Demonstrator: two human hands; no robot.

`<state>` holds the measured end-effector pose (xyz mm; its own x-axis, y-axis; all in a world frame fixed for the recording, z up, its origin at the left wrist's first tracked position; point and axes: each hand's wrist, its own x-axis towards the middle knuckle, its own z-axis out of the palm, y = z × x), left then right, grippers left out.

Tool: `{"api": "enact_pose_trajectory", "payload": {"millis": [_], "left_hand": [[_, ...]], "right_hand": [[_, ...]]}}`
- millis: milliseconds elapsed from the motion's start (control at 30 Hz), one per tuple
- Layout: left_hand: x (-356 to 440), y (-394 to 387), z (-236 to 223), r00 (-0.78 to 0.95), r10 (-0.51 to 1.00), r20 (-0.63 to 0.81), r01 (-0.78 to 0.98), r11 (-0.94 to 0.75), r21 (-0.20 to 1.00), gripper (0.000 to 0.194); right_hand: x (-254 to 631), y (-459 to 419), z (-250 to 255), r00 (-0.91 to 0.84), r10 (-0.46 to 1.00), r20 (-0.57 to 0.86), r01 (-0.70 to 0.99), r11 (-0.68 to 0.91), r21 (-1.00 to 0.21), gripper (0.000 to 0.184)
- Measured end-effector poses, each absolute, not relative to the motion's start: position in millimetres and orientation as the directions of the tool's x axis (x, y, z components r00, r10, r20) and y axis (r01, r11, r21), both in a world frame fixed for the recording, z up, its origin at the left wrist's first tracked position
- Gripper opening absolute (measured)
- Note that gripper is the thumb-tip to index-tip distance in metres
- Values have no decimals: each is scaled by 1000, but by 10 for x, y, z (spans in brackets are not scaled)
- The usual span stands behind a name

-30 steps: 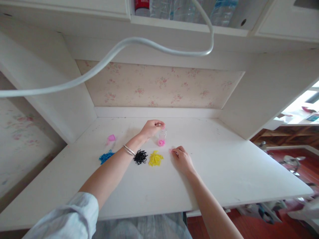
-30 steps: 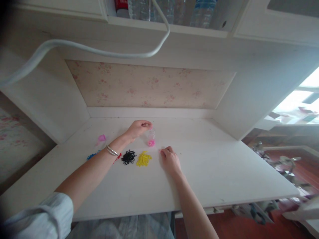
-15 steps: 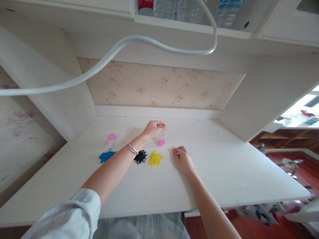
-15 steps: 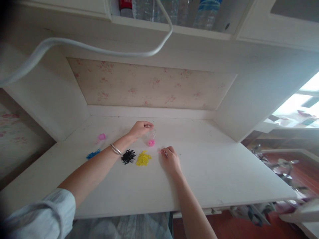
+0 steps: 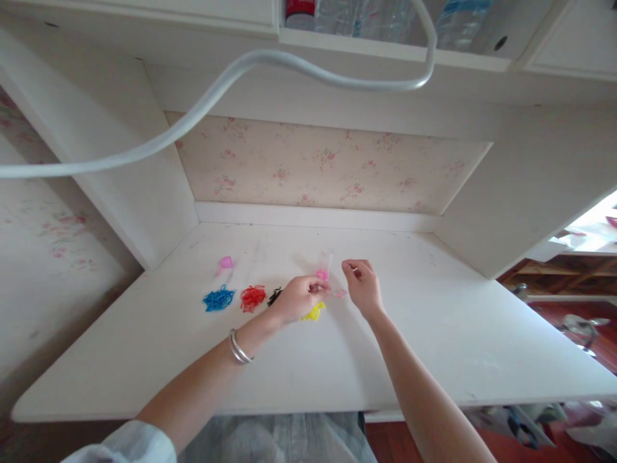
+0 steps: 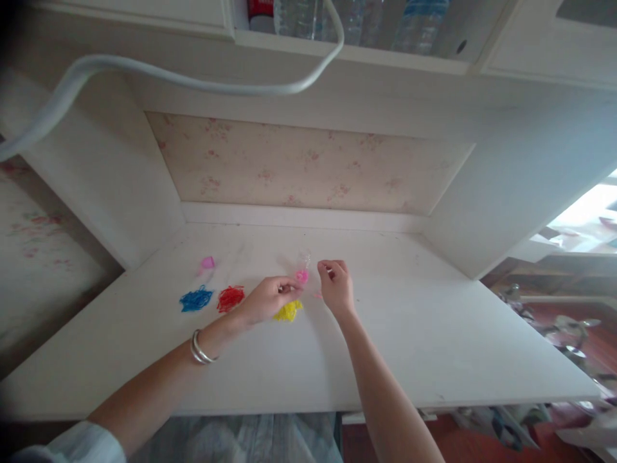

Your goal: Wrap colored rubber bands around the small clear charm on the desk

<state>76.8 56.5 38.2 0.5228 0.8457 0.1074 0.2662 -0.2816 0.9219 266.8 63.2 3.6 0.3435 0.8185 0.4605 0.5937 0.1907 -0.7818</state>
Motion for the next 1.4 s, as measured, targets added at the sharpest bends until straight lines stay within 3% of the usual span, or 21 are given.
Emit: {"api": "enact_pose_trajectory", "payload": {"millis": [167,433,533,733,1000,1167,1400], "left_hand": [[850,222,76,589,805,70,400,-365,841,21],[846,177,35,610,786,99,467,-458,757,23],[847,201,31,596,795,117,524,-495,693,23],[927,224,82,583,808,85,686,-546,481,27],[1056,473,134,562,823,85,771,-558,306,28],[1192,641,102,594,802,61,770,-588,247,23],[1361,691,45,634,771,58,746,-629,216,25]], "right_hand": [[2544,858,368,207,811,547,750,228,-621,34],[2570,961,491,28,841,541,885,230,-404,27],[2574,973,486,34,832,554,873,245,-422,29],[2626,908,373,197,804,561,787,212,-579,37],[2995,635,-265,325,882,341,720,3,-693,32],[3092,441,-577,288,923,255,776,-69,-627,32],[3013,347,-523,209,949,236,885,-80,-459,27]]}}
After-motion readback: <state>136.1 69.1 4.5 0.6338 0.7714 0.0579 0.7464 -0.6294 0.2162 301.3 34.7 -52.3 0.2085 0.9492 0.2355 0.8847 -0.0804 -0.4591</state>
